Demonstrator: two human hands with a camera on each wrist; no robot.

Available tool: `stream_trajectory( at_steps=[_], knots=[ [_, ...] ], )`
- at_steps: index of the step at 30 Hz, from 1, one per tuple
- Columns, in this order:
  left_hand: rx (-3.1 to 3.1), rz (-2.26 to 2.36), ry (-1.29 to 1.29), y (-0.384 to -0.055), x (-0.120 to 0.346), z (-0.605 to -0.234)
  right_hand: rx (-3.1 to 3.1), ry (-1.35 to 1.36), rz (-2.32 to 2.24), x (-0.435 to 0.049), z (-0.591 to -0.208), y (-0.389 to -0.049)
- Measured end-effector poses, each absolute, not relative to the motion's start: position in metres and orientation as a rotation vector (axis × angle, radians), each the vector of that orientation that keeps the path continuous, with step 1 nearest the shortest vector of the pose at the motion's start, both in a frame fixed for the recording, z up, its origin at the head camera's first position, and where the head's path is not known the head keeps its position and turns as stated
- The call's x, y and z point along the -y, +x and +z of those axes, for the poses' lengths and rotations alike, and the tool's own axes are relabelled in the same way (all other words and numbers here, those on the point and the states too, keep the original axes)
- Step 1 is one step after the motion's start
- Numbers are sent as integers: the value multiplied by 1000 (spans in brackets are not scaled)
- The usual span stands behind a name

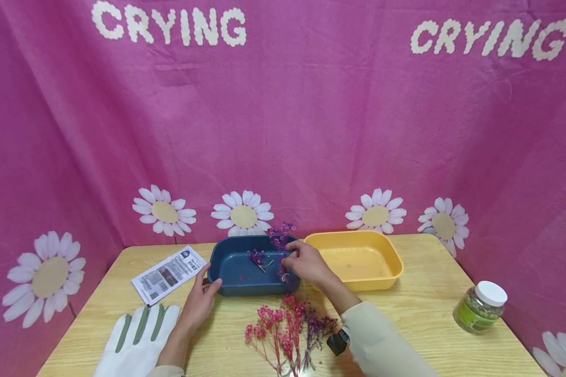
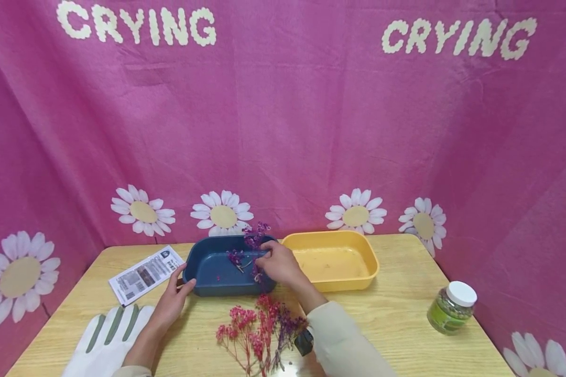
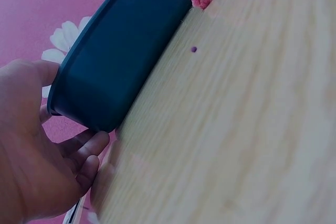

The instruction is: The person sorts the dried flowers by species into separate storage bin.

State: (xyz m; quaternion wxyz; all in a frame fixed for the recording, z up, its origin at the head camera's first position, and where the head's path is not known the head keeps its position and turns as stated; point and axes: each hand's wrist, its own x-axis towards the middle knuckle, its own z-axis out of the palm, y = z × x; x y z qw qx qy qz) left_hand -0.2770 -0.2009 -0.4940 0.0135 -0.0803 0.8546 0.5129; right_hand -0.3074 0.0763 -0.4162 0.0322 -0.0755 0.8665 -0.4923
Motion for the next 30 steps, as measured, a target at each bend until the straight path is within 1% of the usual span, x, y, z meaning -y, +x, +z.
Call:
stream_trajectory(
  at_steps=[9,14,18,23,26,30],
  knots=[
    [-2671,1605,-245,-277,201,-495,-2881,-151,-1169,-47,-416,-332],
    [-2672,1610,-244,-277,202,-497,-2912,-115,-1100,-41,-418,-341],
    [-2679,1618,-225,-276,201,-496,-2915,-95,-1076,-41,-419,-342],
    [-2711,1623,-196,-274,200,-495,-2876,-170,-1204,-47,-415,-336],
    [-2716,1620,-198,-274,200,-495,-2771,-261,-1368,-53,-414,-328],
    [-2703,1628,-208,-275,200,-496,-2640,-301,-1528,-64,-414,-316]
  ],
)
